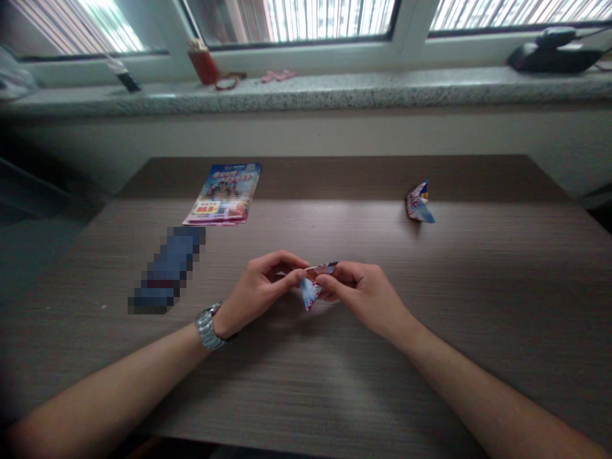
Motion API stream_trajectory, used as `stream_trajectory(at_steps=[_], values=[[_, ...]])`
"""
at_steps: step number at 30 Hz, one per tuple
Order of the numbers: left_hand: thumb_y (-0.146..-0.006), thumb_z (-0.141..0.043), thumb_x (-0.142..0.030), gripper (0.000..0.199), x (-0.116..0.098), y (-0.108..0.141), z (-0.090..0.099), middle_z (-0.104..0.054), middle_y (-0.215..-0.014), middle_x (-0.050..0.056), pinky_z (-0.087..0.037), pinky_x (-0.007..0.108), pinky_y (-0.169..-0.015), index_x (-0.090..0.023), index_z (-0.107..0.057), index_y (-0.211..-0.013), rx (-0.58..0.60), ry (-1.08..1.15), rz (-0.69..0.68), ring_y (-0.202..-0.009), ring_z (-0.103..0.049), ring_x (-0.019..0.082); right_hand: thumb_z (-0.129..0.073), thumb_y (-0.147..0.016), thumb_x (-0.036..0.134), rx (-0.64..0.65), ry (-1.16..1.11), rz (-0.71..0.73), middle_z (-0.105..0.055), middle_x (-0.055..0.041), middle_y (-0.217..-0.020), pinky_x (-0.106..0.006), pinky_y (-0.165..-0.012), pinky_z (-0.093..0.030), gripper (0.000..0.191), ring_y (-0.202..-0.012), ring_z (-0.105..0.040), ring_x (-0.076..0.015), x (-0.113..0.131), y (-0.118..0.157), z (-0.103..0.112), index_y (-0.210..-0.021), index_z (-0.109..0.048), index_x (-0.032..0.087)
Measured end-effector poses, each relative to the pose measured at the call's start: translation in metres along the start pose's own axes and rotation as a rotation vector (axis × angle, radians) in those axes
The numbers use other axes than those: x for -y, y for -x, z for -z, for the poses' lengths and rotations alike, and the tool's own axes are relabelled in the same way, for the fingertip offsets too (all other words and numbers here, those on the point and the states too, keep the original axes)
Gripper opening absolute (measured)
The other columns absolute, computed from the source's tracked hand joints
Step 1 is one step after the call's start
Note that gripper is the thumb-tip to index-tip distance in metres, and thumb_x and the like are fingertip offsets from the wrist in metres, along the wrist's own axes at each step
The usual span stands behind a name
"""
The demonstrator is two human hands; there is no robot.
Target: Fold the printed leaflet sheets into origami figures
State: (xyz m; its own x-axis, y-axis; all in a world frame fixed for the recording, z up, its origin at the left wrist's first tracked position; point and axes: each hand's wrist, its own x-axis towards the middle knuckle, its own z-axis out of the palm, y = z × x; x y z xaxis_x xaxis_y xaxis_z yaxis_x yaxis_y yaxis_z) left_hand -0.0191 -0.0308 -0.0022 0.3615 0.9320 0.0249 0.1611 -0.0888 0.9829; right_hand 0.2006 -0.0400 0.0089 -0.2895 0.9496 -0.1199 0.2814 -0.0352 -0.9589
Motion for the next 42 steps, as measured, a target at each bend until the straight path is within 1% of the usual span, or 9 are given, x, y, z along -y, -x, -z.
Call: stream_trajectory(at_steps=[3, 6, 10, 16, 19, 29, 33, 38, 42], values=[[-0.091, -0.069, -0.04, 0.026, -0.001, -0.001, 0.0, -0.075, -0.089, 0.005, -0.057, 0.022, -0.07, -0.015, -0.072, -0.098, 0.022, -0.005, 0.022, -0.076, -0.07, 0.014, -0.071, -0.086, 0.038, -0.001, -0.018, -0.01, -0.077, -0.0014, -0.073, -0.025, -0.061, -0.057, 0.021, -0.067, -0.072, -0.0178, 0.0, 0.0, 0.0, -0.075, -0.075, 0.02], [-0.091, -0.07, -0.04, 0.026, -0.001, -0.001, 0.0, -0.075, -0.085, 0.005, -0.057, 0.021, -0.068, -0.015, -0.071, -0.095, 0.004, -0.003, 0.025, -0.073, -0.07, 0.014, -0.071, -0.086, 0.04, 0.011, -0.093, -0.037, -0.079, -0.0016, -0.081, -0.027, -0.067, -0.059, 0.02, -0.073, -0.073, -0.0187, -0.002, -0.002, -0.002, -0.087, -0.077, 0.021], [-0.09, -0.071, -0.04, 0.026, -0.001, -0.001, -0.001, -0.074, -0.084, 0.004, -0.058, 0.02, -0.065, -0.015, -0.071, -0.093, -0.049, 0.022, 0.015, -0.071, -0.071, 0.013, -0.071, -0.085, 0.047, 0.06, -0.211, -0.101, -0.079, -0.0029, -0.09, -0.032, -0.075, -0.062, 0.029, -0.08, -0.074, -0.0207, -0.005, -0.002, -0.004, -0.098, -0.077, 0.021], [-0.089, -0.072, -0.041, 0.027, 0.0, -0.001, -0.004, -0.075, -0.084, 0.004, -0.06, 0.023, -0.066, -0.015, -0.07, -0.092, -0.078, 0.053, 0.025, -0.072, -0.071, 0.014, -0.07, -0.085, 0.053, 0.146, -0.202, -0.139, -0.078, -0.0031, -0.09, -0.034, -0.078, -0.062, 0.034, -0.08, -0.073, -0.0203, -0.009, 0.001, -0.006, -0.092, -0.077, 0.02], [-0.088, -0.072, -0.042, 0.028, -0.001, -0.001, -0.004, -0.075, -0.084, 0.004, -0.061, 0.023, -0.067, -0.015, -0.07, -0.092, -0.069, 0.063, 0.04, -0.072, -0.072, 0.015, -0.069, -0.086, 0.053, 0.149, -0.2, -0.141, -0.076, -0.0023, -0.083, -0.034, -0.078, -0.062, 0.035, -0.077, -0.073, -0.0197, -0.007, 0.001, -0.006, -0.086, -0.076, 0.019], [-0.088, -0.073, -0.044, 0.03, -0.003, -0.001, -0.004, -0.075, -0.082, 0.005, -0.063, 0.025, -0.067, -0.014, -0.069, -0.091, -0.055, 0.114, 0.088, -0.071, -0.072, 0.016, -0.069, -0.085, 0.054, 0.147, -0.148, -0.125, -0.075, -0.0016, -0.076, -0.031, -0.07, -0.061, 0.035, -0.072, -0.073, -0.0196, -0.004, 0.0, -0.004, -0.079, -0.074, 0.019], [-0.088, -0.072, -0.043, 0.029, -0.003, -0.001, -0.005, -0.075, -0.084, 0.005, -0.062, 0.025, -0.068, -0.014, -0.069, -0.092, -0.073, 0.106, 0.078, -0.072, -0.073, 0.016, -0.07, -0.085, 0.054, 0.147, -0.206, -0.137, -0.076, -0.0022, -0.08, -0.031, -0.073, -0.062, 0.035, -0.074, -0.074, -0.0191, -0.005, 0.0, -0.006, -0.084, -0.076, 0.019], [-0.088, -0.072, -0.043, 0.029, -0.004, -0.001, -0.003, -0.075, -0.084, 0.005, -0.062, 0.023, -0.066, -0.015, -0.069, -0.092, -0.112, 0.114, 0.059, -0.072, -0.073, 0.015, -0.073, -0.082, 0.054, 0.224, -0.298, -0.228, -0.079, -0.0083, -0.092, -0.035, -0.079, -0.063, 0.041, -0.088, -0.076, -0.0233, -0.005, 0.003, -0.009, -0.096, -0.077, 0.016], [-0.088, -0.072, -0.044, 0.03, -0.005, -0.002, -0.003, -0.075, -0.084, 0.005, -0.063, 0.024, -0.067, -0.015, -0.069, -0.092, -0.117, 0.106, 0.07, -0.073, -0.073, 0.016, -0.075, -0.081, 0.054, 0.231, -0.322, -0.269, -0.08, -0.0094, -0.094, -0.035, -0.079, -0.063, 0.042, -0.086, -0.077, -0.0223, -0.005, 0.002, -0.011, -0.098, -0.077, 0.016]])
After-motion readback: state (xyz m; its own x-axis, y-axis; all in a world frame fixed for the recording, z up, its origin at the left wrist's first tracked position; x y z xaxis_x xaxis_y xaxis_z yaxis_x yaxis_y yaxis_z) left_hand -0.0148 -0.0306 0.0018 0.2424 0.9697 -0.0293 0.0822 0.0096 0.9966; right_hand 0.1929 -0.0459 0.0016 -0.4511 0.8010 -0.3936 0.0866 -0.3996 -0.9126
